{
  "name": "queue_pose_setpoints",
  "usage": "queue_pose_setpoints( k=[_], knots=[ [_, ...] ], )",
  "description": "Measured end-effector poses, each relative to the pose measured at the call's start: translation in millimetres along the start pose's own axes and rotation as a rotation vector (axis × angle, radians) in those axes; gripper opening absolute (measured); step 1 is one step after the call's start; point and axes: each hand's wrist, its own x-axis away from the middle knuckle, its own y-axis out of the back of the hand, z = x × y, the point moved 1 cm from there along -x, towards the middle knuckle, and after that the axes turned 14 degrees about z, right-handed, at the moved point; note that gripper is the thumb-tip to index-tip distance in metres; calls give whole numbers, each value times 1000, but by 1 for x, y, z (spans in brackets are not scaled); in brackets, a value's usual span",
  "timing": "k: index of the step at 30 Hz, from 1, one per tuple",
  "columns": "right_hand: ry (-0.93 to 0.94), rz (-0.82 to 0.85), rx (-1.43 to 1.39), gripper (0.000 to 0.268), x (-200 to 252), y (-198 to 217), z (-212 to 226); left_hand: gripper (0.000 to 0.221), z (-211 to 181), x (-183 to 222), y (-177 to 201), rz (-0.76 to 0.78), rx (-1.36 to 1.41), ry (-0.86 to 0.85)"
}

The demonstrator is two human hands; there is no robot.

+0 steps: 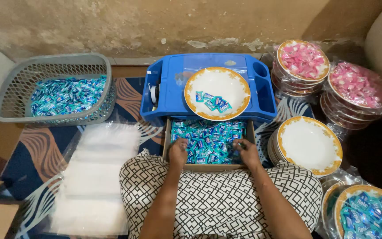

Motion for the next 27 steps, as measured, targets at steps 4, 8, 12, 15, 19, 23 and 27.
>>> queue_pose_setpoints(
  k=[4, 8, 12, 15, 19, 23, 27],
  knots=[
    [-77, 24, -390, 26, 39, 17, 104, 40, -38, 6, 24, -124, 221, -116],
    [249, -48, -383, 32, 41, 39, 184, 44, -161, 61, 78, -144, 257, -604],
    [522, -42, -78, 25, 18, 56, 241, 44, -211, 24, 76, -63, 151, -884],
    [650, -101, 124, 33, 12, 52, 256, 48, -222, 14, 76, -66, 160, -870],
    [601, -120, 82, 22, 17, 53, 201, 42, -174, 17, 82, -194, 233, -731],
    [289, -70, 72, 25, 3, 34, 115, 31, -76, -13, 57, -234, 163, -431],
    [279, 27, 421, 34, -35, 18, 53, 36, 11, -65, 13, -186, -113, -319]
  ],
)
